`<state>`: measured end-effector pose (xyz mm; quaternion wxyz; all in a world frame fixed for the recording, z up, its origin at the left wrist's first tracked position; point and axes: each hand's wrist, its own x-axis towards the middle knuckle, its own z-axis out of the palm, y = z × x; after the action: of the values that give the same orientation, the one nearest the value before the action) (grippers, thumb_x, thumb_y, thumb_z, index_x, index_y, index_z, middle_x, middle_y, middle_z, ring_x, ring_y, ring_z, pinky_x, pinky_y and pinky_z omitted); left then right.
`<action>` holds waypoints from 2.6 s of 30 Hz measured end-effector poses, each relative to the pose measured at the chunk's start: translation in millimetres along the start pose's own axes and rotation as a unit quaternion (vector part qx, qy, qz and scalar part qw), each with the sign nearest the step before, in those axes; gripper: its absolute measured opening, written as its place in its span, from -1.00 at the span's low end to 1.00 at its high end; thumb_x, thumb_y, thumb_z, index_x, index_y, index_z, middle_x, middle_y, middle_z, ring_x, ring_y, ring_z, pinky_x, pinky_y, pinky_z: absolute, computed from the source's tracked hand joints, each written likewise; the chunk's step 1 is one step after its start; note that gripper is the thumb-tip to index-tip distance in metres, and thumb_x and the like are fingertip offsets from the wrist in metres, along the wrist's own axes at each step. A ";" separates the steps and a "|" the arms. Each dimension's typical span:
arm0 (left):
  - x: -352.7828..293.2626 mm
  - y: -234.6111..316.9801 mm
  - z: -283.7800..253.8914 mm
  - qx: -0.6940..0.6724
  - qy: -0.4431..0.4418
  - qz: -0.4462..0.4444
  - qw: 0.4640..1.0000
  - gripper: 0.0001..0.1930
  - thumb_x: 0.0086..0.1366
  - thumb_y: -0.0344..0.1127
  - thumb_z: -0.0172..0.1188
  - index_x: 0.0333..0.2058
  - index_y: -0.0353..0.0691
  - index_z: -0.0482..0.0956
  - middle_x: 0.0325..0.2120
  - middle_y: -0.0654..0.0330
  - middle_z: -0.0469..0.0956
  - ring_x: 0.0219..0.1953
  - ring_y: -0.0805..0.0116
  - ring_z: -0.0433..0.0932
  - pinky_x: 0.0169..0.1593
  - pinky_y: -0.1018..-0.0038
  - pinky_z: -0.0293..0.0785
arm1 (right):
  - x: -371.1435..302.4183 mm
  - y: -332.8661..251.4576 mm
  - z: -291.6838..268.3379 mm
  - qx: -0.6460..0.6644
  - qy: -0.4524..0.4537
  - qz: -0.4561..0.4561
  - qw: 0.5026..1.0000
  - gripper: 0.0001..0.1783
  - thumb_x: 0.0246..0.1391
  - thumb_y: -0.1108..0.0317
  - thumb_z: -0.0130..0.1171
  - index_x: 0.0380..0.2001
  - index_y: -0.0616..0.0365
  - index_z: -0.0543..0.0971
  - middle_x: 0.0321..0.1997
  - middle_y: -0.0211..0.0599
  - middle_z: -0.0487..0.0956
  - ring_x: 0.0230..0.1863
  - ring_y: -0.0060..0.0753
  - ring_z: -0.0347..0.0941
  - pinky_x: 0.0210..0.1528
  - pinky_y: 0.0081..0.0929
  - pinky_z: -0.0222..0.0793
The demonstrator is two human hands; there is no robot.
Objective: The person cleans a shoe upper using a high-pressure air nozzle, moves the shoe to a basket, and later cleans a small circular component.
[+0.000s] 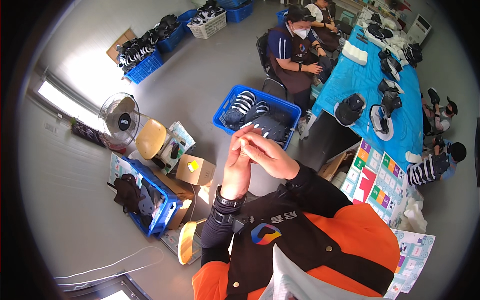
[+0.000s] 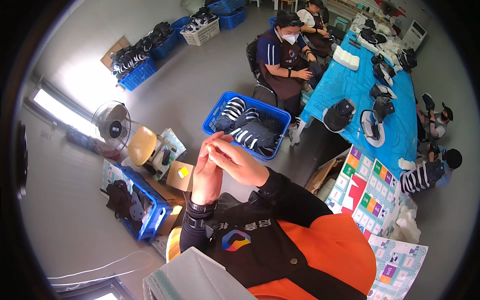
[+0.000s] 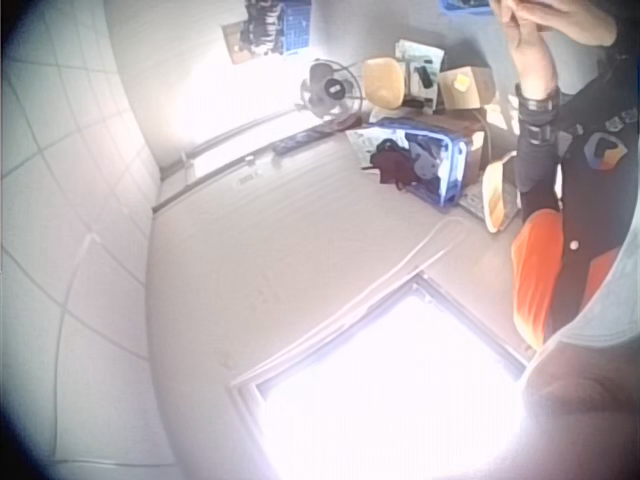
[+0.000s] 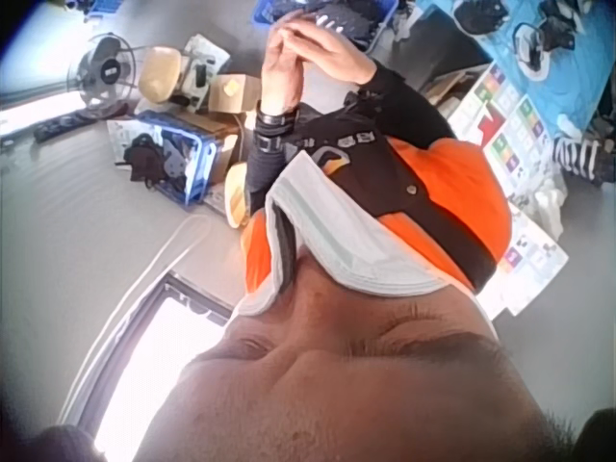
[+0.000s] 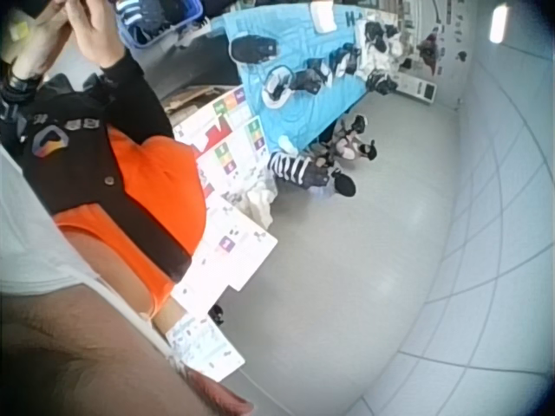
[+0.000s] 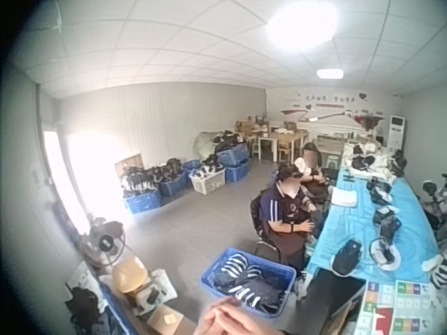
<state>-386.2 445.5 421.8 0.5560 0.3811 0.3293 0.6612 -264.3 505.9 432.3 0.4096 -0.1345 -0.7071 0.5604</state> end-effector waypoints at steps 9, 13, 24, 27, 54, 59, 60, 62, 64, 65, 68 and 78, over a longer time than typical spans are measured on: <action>-3.3 12.9 9.1 0.548 0.097 0.260 0.789 -0.49 0.33 -0.53 0.22 0.22 -0.43 0.31 0.07 -0.12 0.47 0.08 -0.12 0.46 0.19 0.14 0.36 | 1.4 -4.3 -6.7 -0.127 0.025 0.075 0.989 -0.78 0.44 0.32 0.03 -0.18 0.27 0.55 -0.35 -0.19 0.66 -0.37 -0.38 0.60 -0.29 -0.49 0.44; -2.8 19.8 3.7 0.601 0.108 0.276 0.743 -0.48 0.28 -0.56 0.21 0.21 -0.40 0.35 0.08 -0.10 0.48 0.08 -0.10 0.47 0.19 0.12 0.37 | 2.6 6.0 -1.7 -0.041 0.014 0.057 0.997 -0.80 0.40 0.32 0.09 -0.19 0.25 0.56 -0.38 -0.23 0.64 -0.37 -0.42 0.59 -0.29 -0.49 0.43; -6.5 0.8 -13.9 0.325 0.018 0.087 0.942 -0.52 0.58 -0.26 -0.01 0.37 -0.26 0.19 0.09 0.14 0.43 0.11 0.37 0.47 0.18 0.44 0.42 | 6.3 8.3 -2.1 0.024 0.007 0.083 0.996 -0.67 0.47 0.25 0.02 -0.33 0.24 0.59 -0.51 -0.48 0.55 -0.43 -0.60 0.50 -0.35 -0.52 0.40; -0.8 0.3 -22.5 0.183 -0.007 0.044 0.982 -0.50 0.58 -0.15 0.00 0.36 -0.24 0.21 0.06 0.17 0.44 0.09 0.40 0.46 0.18 0.48 0.40 | 4.6 13.1 1.7 0.127 -0.006 0.112 0.986 -0.68 0.48 0.21 0.03 -0.24 0.22 0.59 -0.41 -0.53 0.53 -0.39 -0.62 0.47 -0.35 -0.54 0.38; -132.9 -56.6 -283.7 0.508 0.061 -0.506 0.695 -0.35 0.51 0.20 -0.07 -0.29 -0.43 0.55 -0.66 -0.07 0.61 -0.63 0.13 0.66 -0.48 0.29 0.62 | -154.0 183.5 -129.8 -0.347 -0.189 0.400 0.827 -0.54 0.34 0.02 0.03 -0.15 0.22 0.67 -0.37 -0.10 0.72 -0.32 -0.16 0.69 -0.16 -0.24 0.55; -153.7 -96.9 -293.7 0.490 0.113 -0.451 0.738 -0.34 0.51 0.20 -0.06 -0.27 -0.46 0.51 -0.62 -0.07 0.59 -0.61 0.15 0.66 -0.48 0.34 0.59 | -171.6 225.4 -151.6 -0.351 -0.420 0.506 0.666 -0.38 0.36 -0.11 -0.03 -0.30 0.29 0.71 -0.48 -0.02 0.65 -0.52 -0.03 0.58 -0.33 -0.17 0.51; -142.6 -92.2 -274.5 0.425 0.135 -0.434 0.783 -0.40 0.54 0.14 -0.07 -0.17 -0.45 0.52 -0.58 -0.02 0.61 -0.60 0.20 0.66 -0.47 0.36 0.57 | -157.7 214.6 -147.9 -0.264 -0.382 0.547 0.696 -0.28 0.38 -0.21 -0.10 -0.29 0.30 0.72 -0.53 -0.11 0.64 -0.56 -0.15 0.54 -0.40 -0.27 0.47; -183.0 -90.7 -290.5 0.257 0.207 -0.324 0.886 -0.42 0.60 0.03 -0.14 0.32 -0.34 0.30 -0.05 -0.05 0.63 -0.09 0.25 0.68 -0.14 0.36 0.63 | -115.7 179.4 -115.2 -0.082 -0.247 0.596 0.760 -0.11 0.41 -0.36 -0.26 -0.13 0.33 0.69 -0.55 -0.28 0.65 -0.54 -0.44 0.54 -0.39 -0.42 0.44; -158.8 -55.9 -254.1 0.365 0.218 -0.201 0.882 -0.34 0.62 0.07 -0.26 0.50 -0.18 -0.02 0.45 0.05 0.11 0.49 0.15 0.07 0.46 0.25 0.04 | -77.8 151.7 -127.2 -0.013 -0.216 0.368 0.904 -0.13 0.46 -0.32 -0.36 0.25 0.29 0.51 0.23 0.02 0.56 0.24 -0.30 0.45 0.37 -0.39 0.21; -143.6 -33.5 -236.5 0.399 0.218 -0.135 0.880 -0.35 0.62 0.04 -0.28 0.52 -0.15 -0.05 0.50 0.08 0.00 0.53 0.14 -0.03 0.51 0.23 -0.08 | -59.9 121.9 -132.1 -0.038 -0.201 0.339 0.918 -0.13 0.46 -0.32 -0.36 0.25 0.29 0.51 0.23 0.02 0.56 0.24 -0.30 0.45 0.37 -0.39 0.21; -98.1 25.3 -209.2 0.413 0.224 0.170 0.866 -0.09 0.45 0.46 -0.41 0.54 -0.07 -0.11 0.56 0.23 -0.13 0.58 0.12 -0.18 0.53 -0.10 -0.31 | -18.7 22.1 -139.4 0.065 0.002 0.035 0.997 0.20 0.25 -0.57 -0.38 0.54 0.30 -0.12 0.67 -0.04 -0.20 0.67 -0.16 -0.37 0.59 -0.01 -0.43; -36.9 135.7 -112.2 0.400 0.304 0.581 0.640 -0.13 0.43 0.25 -0.15 0.49 -0.27 -0.01 0.49 -0.14 -0.04 0.49 -0.19 0.03 0.47 -0.14 -0.04 | -7.6 -61.6 -174.1 -0.235 0.379 -0.309 0.840 -0.21 0.27 0.02 0.07 0.40 0.29 0.19 0.60 0.09 0.01 0.63 0.12 -0.21 0.57 0.11 -0.30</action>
<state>-546.2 385.4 478.0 -0.2805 0.4568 0.4226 0.7308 -115.9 599.1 490.9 0.7535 -0.2033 -0.6122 0.1268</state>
